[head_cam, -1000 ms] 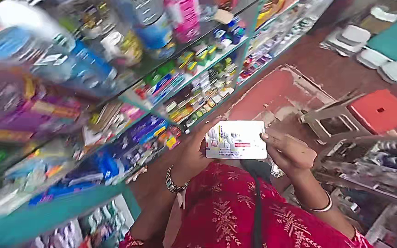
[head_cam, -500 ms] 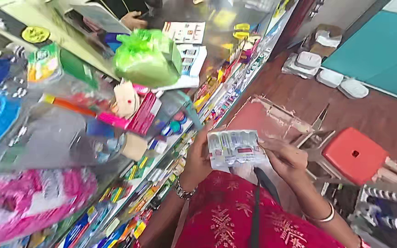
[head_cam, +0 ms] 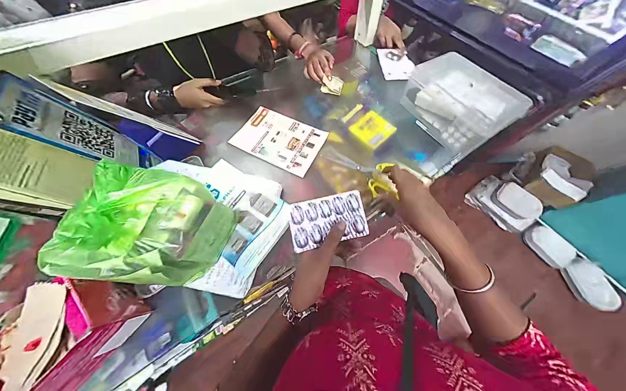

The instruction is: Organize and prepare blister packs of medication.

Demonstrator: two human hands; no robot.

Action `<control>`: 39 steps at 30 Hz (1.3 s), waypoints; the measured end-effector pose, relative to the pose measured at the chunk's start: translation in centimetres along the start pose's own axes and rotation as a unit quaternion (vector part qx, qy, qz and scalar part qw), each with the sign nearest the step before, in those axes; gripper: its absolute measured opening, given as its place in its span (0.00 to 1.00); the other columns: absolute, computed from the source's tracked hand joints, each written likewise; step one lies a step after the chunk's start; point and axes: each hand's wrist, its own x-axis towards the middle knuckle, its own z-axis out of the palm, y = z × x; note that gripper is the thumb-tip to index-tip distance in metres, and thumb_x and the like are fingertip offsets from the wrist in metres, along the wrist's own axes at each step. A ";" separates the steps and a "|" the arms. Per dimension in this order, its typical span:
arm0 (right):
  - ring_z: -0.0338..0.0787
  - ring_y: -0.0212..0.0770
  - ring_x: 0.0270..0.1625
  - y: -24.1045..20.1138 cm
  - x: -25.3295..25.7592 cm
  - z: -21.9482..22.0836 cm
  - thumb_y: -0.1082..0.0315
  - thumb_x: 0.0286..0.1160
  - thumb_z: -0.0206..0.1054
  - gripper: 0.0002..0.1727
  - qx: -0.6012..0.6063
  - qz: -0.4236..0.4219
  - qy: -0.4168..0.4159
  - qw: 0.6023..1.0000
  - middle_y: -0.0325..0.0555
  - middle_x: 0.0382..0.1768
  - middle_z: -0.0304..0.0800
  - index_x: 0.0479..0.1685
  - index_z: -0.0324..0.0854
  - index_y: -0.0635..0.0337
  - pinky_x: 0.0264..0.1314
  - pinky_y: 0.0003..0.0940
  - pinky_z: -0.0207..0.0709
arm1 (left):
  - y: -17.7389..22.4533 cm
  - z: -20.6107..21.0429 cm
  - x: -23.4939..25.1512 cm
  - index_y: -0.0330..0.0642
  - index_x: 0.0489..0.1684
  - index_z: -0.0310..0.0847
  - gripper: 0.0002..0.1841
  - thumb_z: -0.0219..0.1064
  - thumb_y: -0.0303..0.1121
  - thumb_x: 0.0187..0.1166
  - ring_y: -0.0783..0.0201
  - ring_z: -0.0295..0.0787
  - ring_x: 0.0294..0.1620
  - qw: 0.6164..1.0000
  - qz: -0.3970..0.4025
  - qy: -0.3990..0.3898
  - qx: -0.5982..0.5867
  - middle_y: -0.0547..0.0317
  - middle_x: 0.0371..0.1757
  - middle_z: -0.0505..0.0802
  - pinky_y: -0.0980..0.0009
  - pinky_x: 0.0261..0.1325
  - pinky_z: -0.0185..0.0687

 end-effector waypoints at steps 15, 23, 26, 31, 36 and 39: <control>0.79 0.68 0.71 6.3 10.3 -6.8 0.61 0.69 0.80 0.37 -0.082 -0.188 -0.214 0.955 0.71 0.66 0.79 0.77 0.72 0.69 0.72 0.56 0.75 | -4.4 8.9 8.6 0.31 0.45 0.91 0.09 0.69 0.27 0.78 0.69 0.91 0.58 0.759 0.438 0.236 0.420 0.46 0.51 0.95 0.79 0.65 0.83; 0.80 0.67 0.72 8.3 12.9 -8.9 0.55 0.73 0.76 0.38 -0.131 -0.183 -0.295 0.928 0.70 0.69 0.78 0.78 0.69 0.69 0.71 0.56 0.76 | -5.7 13.1 7.8 0.33 0.53 0.79 0.10 0.66 0.21 0.77 0.62 0.98 0.45 0.905 0.244 0.345 0.052 0.60 0.44 0.98 0.64 0.56 0.95; 0.87 0.68 0.60 8.3 13.1 -8.5 0.54 0.71 0.76 0.39 -0.149 -0.193 -0.294 0.924 0.69 0.59 0.84 0.78 0.68 0.68 0.61 0.62 0.79 | -4.3 13.7 8.8 0.30 0.56 0.72 0.08 0.59 0.18 0.83 0.59 0.98 0.37 0.907 0.175 0.376 -0.066 0.52 0.40 0.97 0.65 0.49 0.96; 0.86 0.40 0.26 10.7 14.5 -8.7 0.59 0.67 0.74 0.38 0.051 -0.215 -0.293 0.930 0.47 0.30 0.89 0.80 0.69 0.63 0.32 0.41 0.81 | -3.2 13.5 10.0 0.28 0.55 0.74 0.09 0.61 0.16 0.81 0.57 0.99 0.38 0.903 0.188 0.378 -0.075 0.50 0.39 0.97 0.64 0.51 0.96; 0.86 0.19 0.31 13.3 11.8 -6.3 0.53 0.69 0.73 0.33 0.400 -0.107 -0.405 0.815 0.25 0.37 0.91 0.75 0.75 0.57 0.33 0.17 0.81 | -5.0 10.3 10.4 0.29 0.44 0.90 0.06 0.71 0.20 0.73 0.67 0.94 0.54 0.783 0.439 0.331 0.291 0.51 0.50 0.97 0.70 0.62 0.90; 0.82 0.16 0.32 13.2 9.7 -4.2 0.30 0.65 0.69 0.44 0.448 -0.149 -0.453 0.757 0.19 0.36 0.86 0.73 0.75 0.55 0.34 0.14 0.78 | -4.3 9.6 10.5 0.32 0.43 0.90 0.06 0.70 0.21 0.75 0.66 0.93 0.58 0.749 0.476 0.326 0.327 0.50 0.52 0.96 0.72 0.64 0.88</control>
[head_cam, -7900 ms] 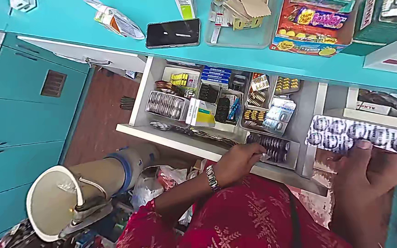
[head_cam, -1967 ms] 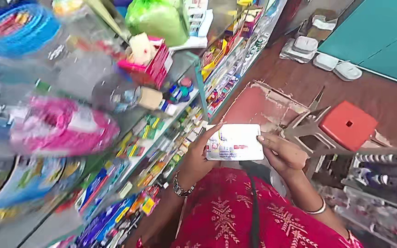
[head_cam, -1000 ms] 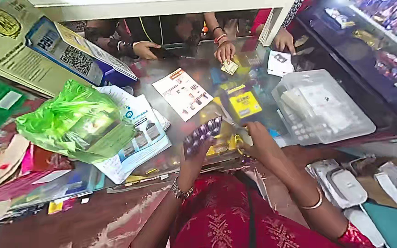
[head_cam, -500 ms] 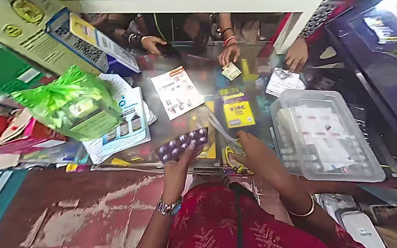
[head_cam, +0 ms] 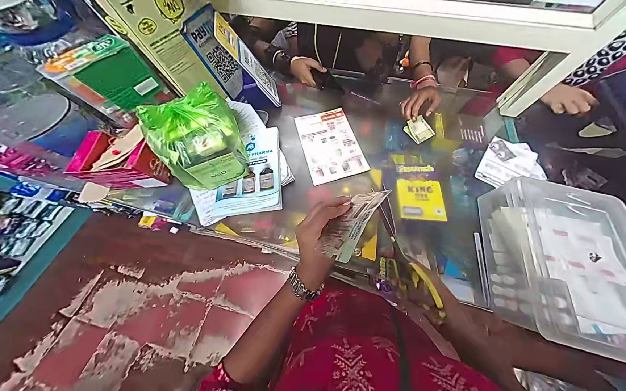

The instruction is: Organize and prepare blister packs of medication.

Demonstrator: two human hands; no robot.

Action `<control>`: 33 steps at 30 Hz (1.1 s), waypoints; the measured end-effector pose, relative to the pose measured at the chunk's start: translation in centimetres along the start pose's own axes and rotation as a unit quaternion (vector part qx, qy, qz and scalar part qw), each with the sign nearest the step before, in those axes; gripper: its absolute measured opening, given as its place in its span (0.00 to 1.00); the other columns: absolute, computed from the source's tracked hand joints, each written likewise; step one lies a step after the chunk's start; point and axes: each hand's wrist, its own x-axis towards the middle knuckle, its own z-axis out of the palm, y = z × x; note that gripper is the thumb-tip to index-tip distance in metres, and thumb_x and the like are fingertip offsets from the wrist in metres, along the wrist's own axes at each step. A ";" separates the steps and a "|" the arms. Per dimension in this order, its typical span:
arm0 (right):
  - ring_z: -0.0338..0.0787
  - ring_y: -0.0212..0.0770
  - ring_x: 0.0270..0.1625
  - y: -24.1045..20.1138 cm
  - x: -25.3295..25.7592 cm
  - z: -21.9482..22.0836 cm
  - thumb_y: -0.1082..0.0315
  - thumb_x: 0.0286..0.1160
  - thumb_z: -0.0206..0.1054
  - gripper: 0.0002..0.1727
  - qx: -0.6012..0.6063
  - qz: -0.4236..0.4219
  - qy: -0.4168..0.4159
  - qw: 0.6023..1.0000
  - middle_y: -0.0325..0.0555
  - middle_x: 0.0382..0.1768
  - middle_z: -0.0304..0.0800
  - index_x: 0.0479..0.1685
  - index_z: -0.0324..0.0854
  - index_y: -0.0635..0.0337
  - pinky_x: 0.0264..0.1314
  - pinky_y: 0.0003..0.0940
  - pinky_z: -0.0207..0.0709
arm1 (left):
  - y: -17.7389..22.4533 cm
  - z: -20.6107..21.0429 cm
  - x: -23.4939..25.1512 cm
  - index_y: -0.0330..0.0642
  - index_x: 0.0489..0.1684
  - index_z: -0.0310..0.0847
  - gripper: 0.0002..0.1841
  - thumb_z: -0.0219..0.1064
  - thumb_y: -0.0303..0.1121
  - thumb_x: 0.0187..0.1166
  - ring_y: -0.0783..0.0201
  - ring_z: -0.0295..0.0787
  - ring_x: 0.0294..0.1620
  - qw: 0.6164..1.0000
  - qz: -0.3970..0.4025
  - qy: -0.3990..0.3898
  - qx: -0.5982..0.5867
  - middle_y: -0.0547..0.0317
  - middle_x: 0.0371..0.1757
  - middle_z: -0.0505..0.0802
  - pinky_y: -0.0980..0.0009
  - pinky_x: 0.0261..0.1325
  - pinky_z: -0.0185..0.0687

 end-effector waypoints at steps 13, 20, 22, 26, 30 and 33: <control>0.79 0.13 0.38 -0.6 3.7 4.7 0.37 0.69 0.70 0.41 -0.093 -0.071 -0.076 0.990 0.21 0.38 0.80 0.72 0.69 0.60 0.40 0.12 0.77 | 2.2 -1.8 1.7 0.31 0.48 0.80 0.08 0.65 0.16 0.75 0.60 0.98 0.44 0.929 -0.271 0.126 -0.216 0.54 0.42 0.97 0.62 0.57 0.95; 0.77 0.13 0.29 -1.1 5.3 7.0 0.40 0.70 0.71 0.40 -0.110 -0.025 -0.040 0.993 0.22 0.34 0.80 0.71 0.71 0.63 0.31 0.12 0.74 | 2.4 -2.2 1.7 0.32 0.49 0.79 0.05 0.63 0.21 0.82 0.69 0.90 0.29 0.851 -0.428 0.139 -0.271 0.57 0.32 0.93 0.76 0.42 0.89; 0.78 0.13 0.30 -1.3 5.7 7.2 0.47 0.71 0.71 0.36 -0.123 -0.024 -0.025 0.992 0.24 0.35 0.81 0.71 0.72 0.65 0.31 0.12 0.75 | 2.7 -2.3 1.7 0.33 0.49 0.78 0.04 0.63 0.20 0.82 0.69 0.91 0.29 0.842 -0.442 0.134 -0.278 0.57 0.31 0.93 0.76 0.42 0.89; 0.78 0.14 0.32 -1.4 5.7 7.6 0.48 0.73 0.69 0.36 -0.124 -0.033 -0.025 0.991 0.25 0.37 0.80 0.72 0.70 0.66 0.33 0.12 0.75 | 3.3 -2.4 1.8 0.32 0.48 0.79 0.04 0.63 0.20 0.83 0.68 0.93 0.30 0.834 -0.458 0.131 -0.279 0.57 0.31 0.94 0.74 0.45 0.91; 0.78 0.14 0.32 -1.2 5.6 7.9 0.40 0.72 0.68 0.41 -0.119 -0.039 -0.027 0.992 0.23 0.36 0.78 0.71 0.68 0.66 0.32 0.12 0.75 | 3.5 -2.6 1.7 0.33 0.50 0.79 0.05 0.62 0.20 0.84 0.66 0.94 0.32 0.829 -0.462 0.123 -0.291 0.56 0.34 0.95 0.72 0.47 0.92; 0.77 0.12 0.30 -1.3 5.5 8.0 0.37 0.72 0.67 0.42 -0.124 -0.039 -0.029 0.991 0.22 0.35 0.78 0.70 0.68 0.66 0.30 0.10 0.73 | 3.4 -2.8 1.3 0.33 0.51 0.80 0.05 0.61 0.21 0.84 0.66 0.94 0.33 0.833 -0.457 0.115 -0.290 0.56 0.34 0.95 0.71 0.48 0.92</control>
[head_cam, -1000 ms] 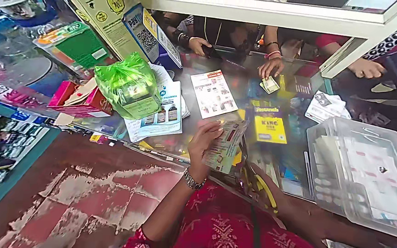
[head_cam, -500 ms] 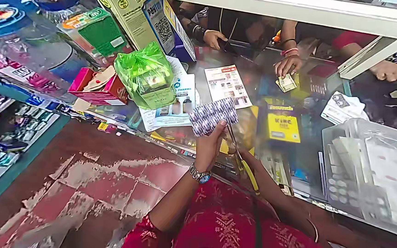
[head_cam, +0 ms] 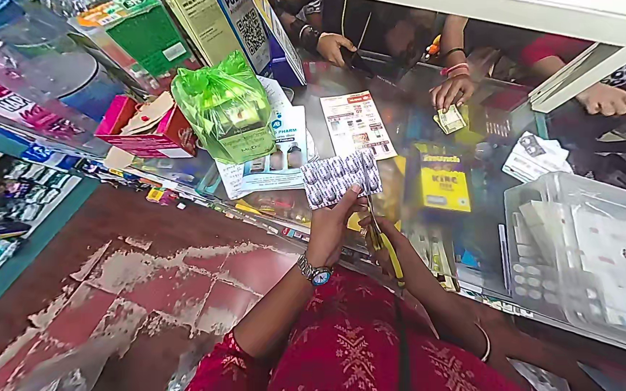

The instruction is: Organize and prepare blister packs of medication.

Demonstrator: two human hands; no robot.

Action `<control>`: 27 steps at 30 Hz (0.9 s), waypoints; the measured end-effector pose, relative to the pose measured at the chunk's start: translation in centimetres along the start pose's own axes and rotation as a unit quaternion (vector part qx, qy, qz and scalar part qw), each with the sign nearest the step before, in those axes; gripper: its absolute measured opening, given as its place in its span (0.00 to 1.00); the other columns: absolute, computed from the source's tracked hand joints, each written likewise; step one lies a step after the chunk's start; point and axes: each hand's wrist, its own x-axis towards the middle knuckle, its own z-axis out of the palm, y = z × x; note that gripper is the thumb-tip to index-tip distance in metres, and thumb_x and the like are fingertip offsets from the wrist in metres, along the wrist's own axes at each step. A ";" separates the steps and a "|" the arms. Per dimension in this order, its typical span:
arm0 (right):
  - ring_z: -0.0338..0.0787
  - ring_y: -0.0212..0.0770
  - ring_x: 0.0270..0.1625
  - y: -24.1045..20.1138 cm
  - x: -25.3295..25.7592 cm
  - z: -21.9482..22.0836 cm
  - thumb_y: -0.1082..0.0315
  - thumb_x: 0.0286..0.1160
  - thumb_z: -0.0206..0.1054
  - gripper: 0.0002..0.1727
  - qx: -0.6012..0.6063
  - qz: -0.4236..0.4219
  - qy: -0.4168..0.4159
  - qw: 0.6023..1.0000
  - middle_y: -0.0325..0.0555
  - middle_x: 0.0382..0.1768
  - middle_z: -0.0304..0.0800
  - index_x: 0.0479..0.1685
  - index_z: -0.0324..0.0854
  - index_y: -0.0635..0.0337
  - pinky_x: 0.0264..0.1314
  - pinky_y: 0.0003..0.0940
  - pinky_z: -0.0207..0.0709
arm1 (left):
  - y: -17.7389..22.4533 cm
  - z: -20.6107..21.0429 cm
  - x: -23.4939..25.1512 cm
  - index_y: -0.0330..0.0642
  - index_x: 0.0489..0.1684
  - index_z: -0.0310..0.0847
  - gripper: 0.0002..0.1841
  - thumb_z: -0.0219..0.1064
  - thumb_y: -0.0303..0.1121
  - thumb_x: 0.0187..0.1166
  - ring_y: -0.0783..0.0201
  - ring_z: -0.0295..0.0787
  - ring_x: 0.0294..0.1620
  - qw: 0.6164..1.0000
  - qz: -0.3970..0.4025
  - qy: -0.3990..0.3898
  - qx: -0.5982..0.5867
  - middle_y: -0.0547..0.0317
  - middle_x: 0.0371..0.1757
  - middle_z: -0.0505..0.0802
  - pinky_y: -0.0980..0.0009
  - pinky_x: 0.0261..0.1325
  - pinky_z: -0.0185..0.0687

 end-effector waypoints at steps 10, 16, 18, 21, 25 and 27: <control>0.76 0.12 0.31 -0.1 -0.2 0.5 0.53 0.79 0.64 0.27 -0.010 -0.010 0.011 1.000 0.23 0.34 0.78 0.67 0.71 0.67 0.33 0.10 0.73 | 0.0 -0.3 -0.1 0.33 0.52 0.80 0.06 0.63 0.21 0.83 0.66 0.94 0.33 1.000 0.011 -0.001 0.005 0.55 0.33 0.95 0.71 0.48 0.92; 0.76 0.13 0.27 0.1 -0.3 0.6 0.59 0.78 0.67 0.23 -0.014 -0.001 0.034 0.999 0.23 0.31 0.80 0.66 0.74 0.65 0.29 0.11 0.73 | -0.3 -0.5 0.0 0.32 0.52 0.80 0.06 0.63 0.21 0.83 0.65 0.93 0.31 1.000 0.018 0.001 0.001 0.53 0.33 0.94 0.71 0.45 0.91; 0.76 0.13 0.26 0.3 -0.4 0.7 0.59 0.78 0.67 0.23 -0.022 -0.007 0.047 0.999 0.23 0.30 0.80 0.65 0.76 0.66 0.29 0.11 0.73 | -0.5 -0.6 0.1 0.32 0.52 0.80 0.06 0.63 0.21 0.83 0.66 0.93 0.30 1.000 0.019 0.000 -0.001 0.53 0.32 0.94 0.72 0.44 0.91; 0.77 0.15 0.25 0.6 -0.5 0.9 0.62 0.78 0.67 0.21 -0.012 -0.020 0.062 0.998 0.25 0.28 0.80 0.64 0.77 0.66 0.28 0.13 0.75 | -0.4 -0.6 0.1 0.32 0.51 0.80 0.05 0.63 0.21 0.83 0.66 0.93 0.30 1.000 0.014 0.002 -0.005 0.53 0.32 0.94 0.73 0.43 0.91; 0.78 0.16 0.25 0.8 -0.1 0.7 0.60 0.75 0.70 0.24 -0.006 -0.010 0.078 0.997 0.25 0.29 0.81 0.64 0.78 0.65 0.27 0.14 0.75 | -0.3 -0.6 0.1 0.32 0.50 0.80 0.05 0.63 0.20 0.83 0.66 0.92 0.30 1.000 0.011 -0.006 0.002 0.54 0.32 0.94 0.73 0.43 0.91; 0.78 0.15 0.27 0.4 0.2 0.5 0.57 0.74 0.69 0.26 -0.010 0.003 0.074 0.997 0.25 0.31 0.80 0.66 0.76 0.65 0.29 0.13 0.75 | -0.2 -0.4 -0.1 0.32 0.50 0.79 0.05 0.63 0.20 0.82 0.67 0.93 0.30 1.000 0.005 -0.011 0.012 0.55 0.32 0.94 0.73 0.44 0.91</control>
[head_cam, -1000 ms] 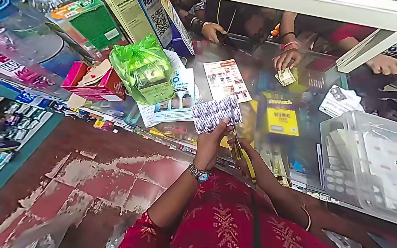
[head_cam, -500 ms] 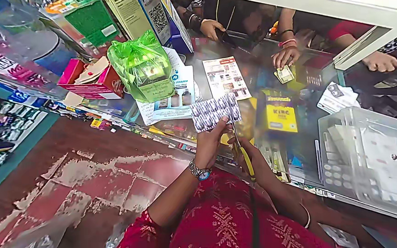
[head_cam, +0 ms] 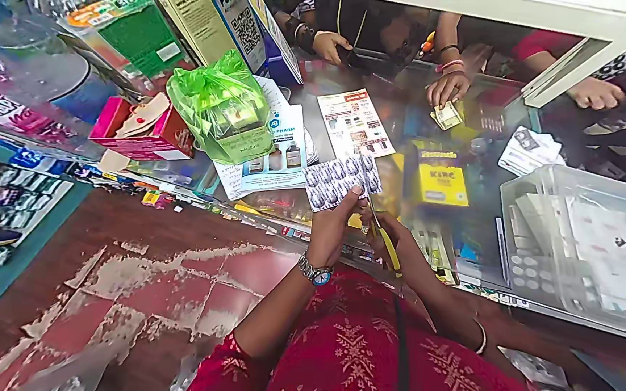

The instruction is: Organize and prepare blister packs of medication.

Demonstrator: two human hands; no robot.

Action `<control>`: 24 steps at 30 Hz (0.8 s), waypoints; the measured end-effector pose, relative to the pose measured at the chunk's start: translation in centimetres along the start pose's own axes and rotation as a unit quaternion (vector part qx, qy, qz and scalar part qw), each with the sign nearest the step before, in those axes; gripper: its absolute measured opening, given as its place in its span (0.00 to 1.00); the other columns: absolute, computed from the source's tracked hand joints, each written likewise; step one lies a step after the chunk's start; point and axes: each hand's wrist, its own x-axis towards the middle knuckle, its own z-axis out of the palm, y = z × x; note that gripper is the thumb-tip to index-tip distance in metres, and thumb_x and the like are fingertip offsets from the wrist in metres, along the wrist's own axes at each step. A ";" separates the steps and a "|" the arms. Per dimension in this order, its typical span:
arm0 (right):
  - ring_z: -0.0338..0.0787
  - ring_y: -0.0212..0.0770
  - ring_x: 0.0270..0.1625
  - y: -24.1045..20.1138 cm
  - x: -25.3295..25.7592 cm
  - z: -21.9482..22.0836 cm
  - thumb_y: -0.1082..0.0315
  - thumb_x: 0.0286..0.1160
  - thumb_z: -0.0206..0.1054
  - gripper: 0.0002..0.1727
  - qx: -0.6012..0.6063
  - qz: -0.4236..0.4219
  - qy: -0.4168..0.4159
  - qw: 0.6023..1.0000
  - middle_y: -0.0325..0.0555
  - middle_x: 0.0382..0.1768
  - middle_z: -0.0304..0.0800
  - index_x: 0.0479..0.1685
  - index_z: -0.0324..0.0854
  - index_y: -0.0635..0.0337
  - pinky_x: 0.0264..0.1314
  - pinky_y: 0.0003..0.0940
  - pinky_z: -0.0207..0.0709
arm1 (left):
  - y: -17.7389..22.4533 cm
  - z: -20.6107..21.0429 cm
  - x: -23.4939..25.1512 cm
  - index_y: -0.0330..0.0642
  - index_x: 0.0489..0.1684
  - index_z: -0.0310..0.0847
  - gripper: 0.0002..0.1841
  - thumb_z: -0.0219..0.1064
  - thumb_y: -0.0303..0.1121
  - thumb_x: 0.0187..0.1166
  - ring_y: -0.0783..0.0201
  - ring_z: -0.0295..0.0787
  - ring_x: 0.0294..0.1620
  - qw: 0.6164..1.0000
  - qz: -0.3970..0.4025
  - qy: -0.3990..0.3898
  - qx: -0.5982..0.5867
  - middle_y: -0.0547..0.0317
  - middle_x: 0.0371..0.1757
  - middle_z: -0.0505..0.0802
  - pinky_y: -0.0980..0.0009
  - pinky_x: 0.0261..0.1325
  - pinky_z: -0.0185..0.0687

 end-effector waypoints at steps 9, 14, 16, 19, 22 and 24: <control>0.76 0.14 0.28 -0.1 0.8 -0.4 0.51 0.75 0.69 0.27 -0.008 -0.003 -0.009 1.000 0.23 0.30 0.78 0.64 0.75 0.63 0.32 0.12 0.73 | -0.2 0.0 0.5 0.32 0.49 0.80 0.05 0.63 0.20 0.82 0.67 0.93 0.30 1.000 -0.002 -0.016 0.009 0.55 0.32 0.94 0.73 0.44 0.91; 0.77 0.13 0.32 -0.6 0.6 -0.6 0.56 0.76 0.67 0.26 -0.009 0.005 -0.017 1.000 0.25 0.35 0.79 0.65 0.73 0.65 0.36 0.12 0.74 | -0.1 0.5 0.4 0.32 0.48 0.81 0.04 0.64 0.20 0.81 0.68 0.93 0.31 1.000 -0.012 -0.006 0.011 0.56 0.31 0.95 0.74 0.46 0.91; 0.77 0.13 0.33 -0.7 0.4 -0.7 0.49 0.75 0.66 0.32 -0.034 -0.002 -0.025 0.999 0.25 0.36 0.78 0.67 0.72 0.67 0.36 0.11 0.73 | -0.2 0.6 0.4 0.32 0.48 0.81 0.04 0.64 0.20 0.81 0.68 0.93 0.31 1.000 -0.006 -0.008 0.011 0.57 0.30 0.94 0.73 0.46 0.91; 0.76 0.13 0.33 -0.8 0.1 -0.9 0.43 0.74 0.66 0.36 -0.035 0.003 -0.040 0.999 0.25 0.37 0.77 0.68 0.71 0.66 0.34 0.11 0.72 | -0.1 0.6 0.5 0.32 0.50 0.80 0.05 0.64 0.21 0.82 0.68 0.93 0.31 1.000 -0.004 -0.002 0.008 0.56 0.31 0.94 0.73 0.46 0.91; 0.75 0.13 0.31 -0.7 0.1 -0.7 0.40 0.72 0.68 0.37 -0.014 0.005 -0.037 0.999 0.23 0.35 0.76 0.68 0.71 0.63 0.32 0.11 0.72 | -0.1 0.6 0.5 0.33 0.51 0.80 0.06 0.64 0.21 0.82 0.68 0.92 0.31 1.000 0.000 0.002 0.006 0.56 0.32 0.94 0.73 0.46 0.91; 0.76 0.13 0.32 -0.7 0.0 -0.6 0.44 0.73 0.67 0.35 -0.007 0.002 -0.039 0.999 0.23 0.35 0.76 0.68 0.70 0.64 0.34 0.10 0.72 | -0.2 0.7 0.4 0.33 0.51 0.80 0.06 0.64 0.21 0.82 0.68 0.92 0.31 1.000 0.007 -0.002 0.002 0.56 0.32 0.94 0.73 0.46 0.91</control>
